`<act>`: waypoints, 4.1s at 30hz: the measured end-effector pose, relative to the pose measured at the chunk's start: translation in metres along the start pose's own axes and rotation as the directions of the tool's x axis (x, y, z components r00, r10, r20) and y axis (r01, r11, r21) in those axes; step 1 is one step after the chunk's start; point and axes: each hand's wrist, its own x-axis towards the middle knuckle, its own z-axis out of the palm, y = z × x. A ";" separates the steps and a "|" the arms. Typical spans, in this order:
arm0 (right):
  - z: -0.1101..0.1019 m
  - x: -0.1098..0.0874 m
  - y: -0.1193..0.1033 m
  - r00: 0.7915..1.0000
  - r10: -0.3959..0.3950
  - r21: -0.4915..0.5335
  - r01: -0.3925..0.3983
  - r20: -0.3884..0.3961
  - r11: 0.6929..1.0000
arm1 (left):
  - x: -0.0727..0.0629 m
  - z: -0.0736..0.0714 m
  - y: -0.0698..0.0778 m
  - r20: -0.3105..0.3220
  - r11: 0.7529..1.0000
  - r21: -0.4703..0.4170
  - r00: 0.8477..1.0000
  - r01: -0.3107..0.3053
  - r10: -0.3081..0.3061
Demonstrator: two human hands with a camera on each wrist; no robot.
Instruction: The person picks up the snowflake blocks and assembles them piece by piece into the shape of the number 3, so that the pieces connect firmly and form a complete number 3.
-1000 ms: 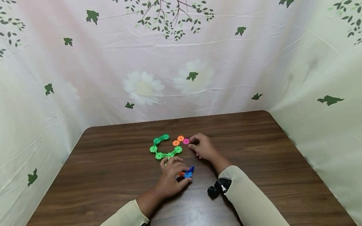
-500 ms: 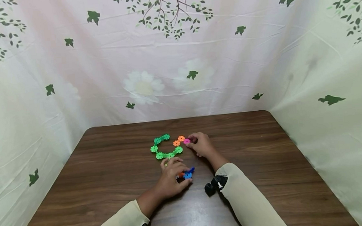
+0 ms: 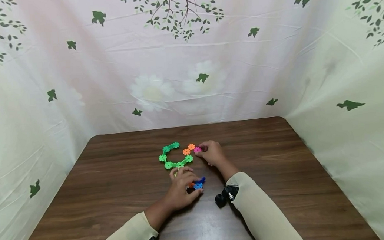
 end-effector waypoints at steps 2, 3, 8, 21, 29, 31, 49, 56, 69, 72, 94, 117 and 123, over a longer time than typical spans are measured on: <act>0.000 0.002 0.000 1.000 0.004 -0.005 -0.004 0.010 1.000 | 0.001 0.000 -0.001 0.011 1.000 -0.003 1.000 0.012 -0.012; 0.000 0.002 0.000 1.000 0.004 -0.007 -0.004 0.016 1.000 | 0.001 0.001 -0.002 0.017 1.000 -0.003 1.000 0.018 -0.018; -0.004 0.004 0.003 0.999 -0.014 0.038 0.012 0.047 0.999 | 0.004 0.003 -0.004 0.026 0.999 -0.004 0.999 0.037 -0.037; -0.014 0.004 0.018 0.994 -0.078 0.262 0.055 0.079 0.964 | 0.011 0.007 -0.005 0.017 0.998 0.021 0.998 0.060 -0.060; -0.025 -0.003 0.026 0.977 -0.173 0.294 0.129 0.128 0.947 | 0.016 0.008 -0.006 0.021 0.997 0.021 0.997 0.078 -0.078; -0.028 -0.006 0.026 0.975 -0.169 0.302 0.120 0.142 0.946 | 0.017 0.008 -0.006 0.027 0.996 0.023 0.996 0.085 -0.086; -0.044 -0.033 0.043 0.947 -0.192 0.434 0.064 0.257 0.899 | 0.026 0.016 -0.009 -0.049 0.997 0.033 0.997 0.069 -0.067; -0.044 -0.041 0.045 0.933 -0.203 0.485 0.036 0.297 0.874 | 0.028 0.019 -0.010 -0.107 0.998 0.035 0.993 0.050 -0.046; -0.046 -0.041 0.043 0.922 -0.236 0.554 0.029 0.306 0.832 | 0.031 0.030 -0.025 -0.192 0.999 0.032 0.981 -0.023 0.028; -0.046 -0.040 0.043 0.919 -0.236 0.583 0.008 0.316 0.812 | 0.033 0.023 -0.016 -0.181 0.999 0.033 0.983 -0.016 0.022; -0.038 -0.047 0.037 0.917 -0.204 0.598 -0.045 0.342 0.800 | 0.028 0.014 -0.007 -0.058 0.983 0.174 0.996 -0.053 0.064; -0.045 -0.030 0.042 0.927 -0.188 0.566 -0.031 0.325 0.824 | 0.022 0.006 -0.007 0.044 0.997 0.081 0.999 -0.008 0.005; -0.041 -0.020 0.042 0.941 -0.185 0.578 -0.013 0.282 0.816 | 0.017 0.003 -0.010 0.061 0.998 0.067 0.998 0.012 -0.016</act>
